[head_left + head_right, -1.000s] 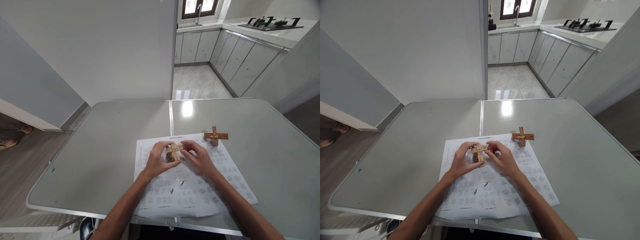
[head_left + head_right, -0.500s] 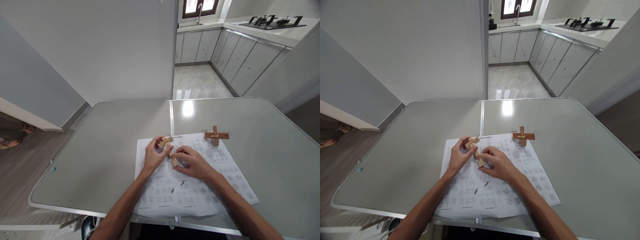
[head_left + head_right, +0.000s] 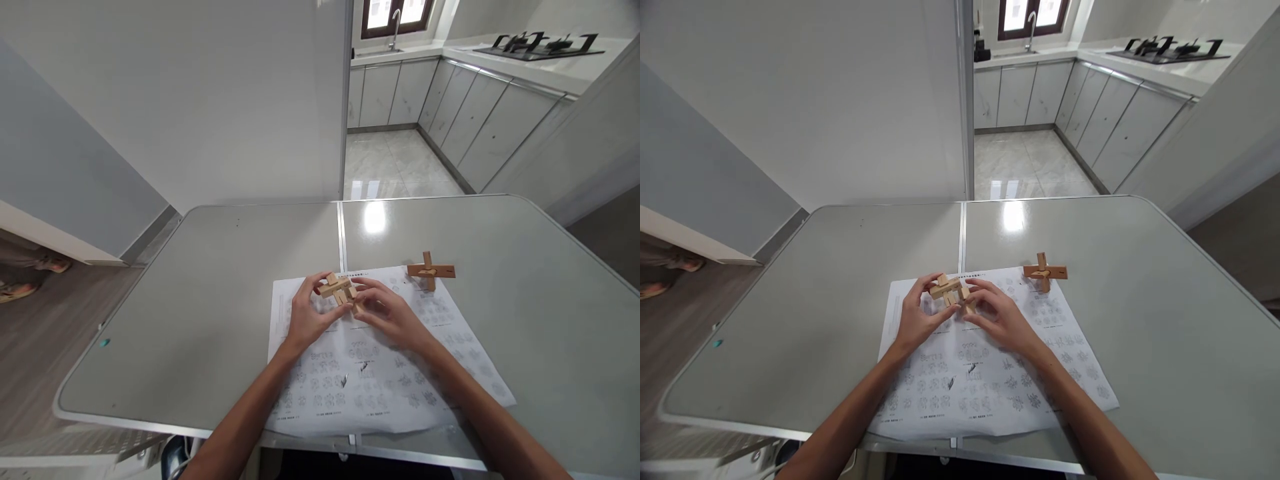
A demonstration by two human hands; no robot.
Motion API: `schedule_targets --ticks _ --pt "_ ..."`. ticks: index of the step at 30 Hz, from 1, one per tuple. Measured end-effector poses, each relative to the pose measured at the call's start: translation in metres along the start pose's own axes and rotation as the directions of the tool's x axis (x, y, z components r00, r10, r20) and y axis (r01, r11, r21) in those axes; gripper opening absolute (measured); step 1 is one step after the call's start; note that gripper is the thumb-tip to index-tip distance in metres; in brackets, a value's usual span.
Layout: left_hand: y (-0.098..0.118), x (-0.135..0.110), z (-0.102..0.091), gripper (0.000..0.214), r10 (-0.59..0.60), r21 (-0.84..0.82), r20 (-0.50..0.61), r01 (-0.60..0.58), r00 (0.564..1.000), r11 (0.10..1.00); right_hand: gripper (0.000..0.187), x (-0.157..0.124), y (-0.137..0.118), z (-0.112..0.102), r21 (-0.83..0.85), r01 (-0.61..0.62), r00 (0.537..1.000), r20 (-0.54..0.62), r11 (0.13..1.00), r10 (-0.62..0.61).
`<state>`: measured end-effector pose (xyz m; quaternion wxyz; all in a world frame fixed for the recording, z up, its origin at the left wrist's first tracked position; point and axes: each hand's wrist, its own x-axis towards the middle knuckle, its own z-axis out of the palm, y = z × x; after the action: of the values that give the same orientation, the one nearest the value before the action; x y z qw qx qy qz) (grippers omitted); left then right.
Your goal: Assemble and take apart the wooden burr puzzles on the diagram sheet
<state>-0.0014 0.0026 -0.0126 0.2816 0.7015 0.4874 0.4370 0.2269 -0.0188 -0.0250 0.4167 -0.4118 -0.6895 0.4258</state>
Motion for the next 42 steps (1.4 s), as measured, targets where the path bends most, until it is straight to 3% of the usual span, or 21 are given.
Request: schedule_targets --ticks 6,11,17,29,33,38,40,42 --pt "0.004 -0.001 -0.002 0.063 0.105 -0.021 0.071 -0.104 0.992 0.994 0.034 0.004 -0.015 -0.007 0.319 -0.254 0.965 0.015 0.913 0.263" --pt "0.003 -0.004 -0.001 0.064 0.128 -0.013 0.081 -0.128 0.988 0.992 0.036 0.003 -0.011 -0.007 0.458 -0.321 0.941 0.057 0.829 0.333" --pt "0.002 -0.005 0.0 0.065 0.223 -0.013 0.121 -0.223 0.967 0.975 0.037 0.0 0.001 -0.005 0.44 -0.366 0.928 0.101 0.82 0.36" --pt "0.004 -0.005 0.0 0.063 0.222 -0.049 0.103 -0.218 0.97 0.975 0.038 -0.001 -0.003 0.0 0.428 -0.39 0.917 0.106 0.815 0.384" --pt "0.004 -0.004 0.001 0.065 0.18 -0.053 0.056 -0.177 0.982 0.983 0.044 0.003 -0.01 -0.001 0.619 -0.419 0.906 0.239 0.664 0.348" --pt "0.003 -0.003 0.001 0.065 0.159 -0.039 0.044 -0.157 0.986 0.987 0.061 0.005 -0.014 -0.006 0.686 -0.591 0.801 0.435 0.424 0.412" --pt "0.003 -0.003 0.0 0.063 0.162 -0.04 0.052 -0.16 0.985 0.986 0.068 0.004 -0.014 -0.006 0.68 -0.606 0.791 0.459 0.413 0.405" --pt "0.004 -0.003 0.0 0.063 0.168 -0.037 0.066 -0.165 0.984 0.986 0.068 0.005 -0.014 -0.006 0.695 -0.558 0.825 0.406 0.452 0.394"
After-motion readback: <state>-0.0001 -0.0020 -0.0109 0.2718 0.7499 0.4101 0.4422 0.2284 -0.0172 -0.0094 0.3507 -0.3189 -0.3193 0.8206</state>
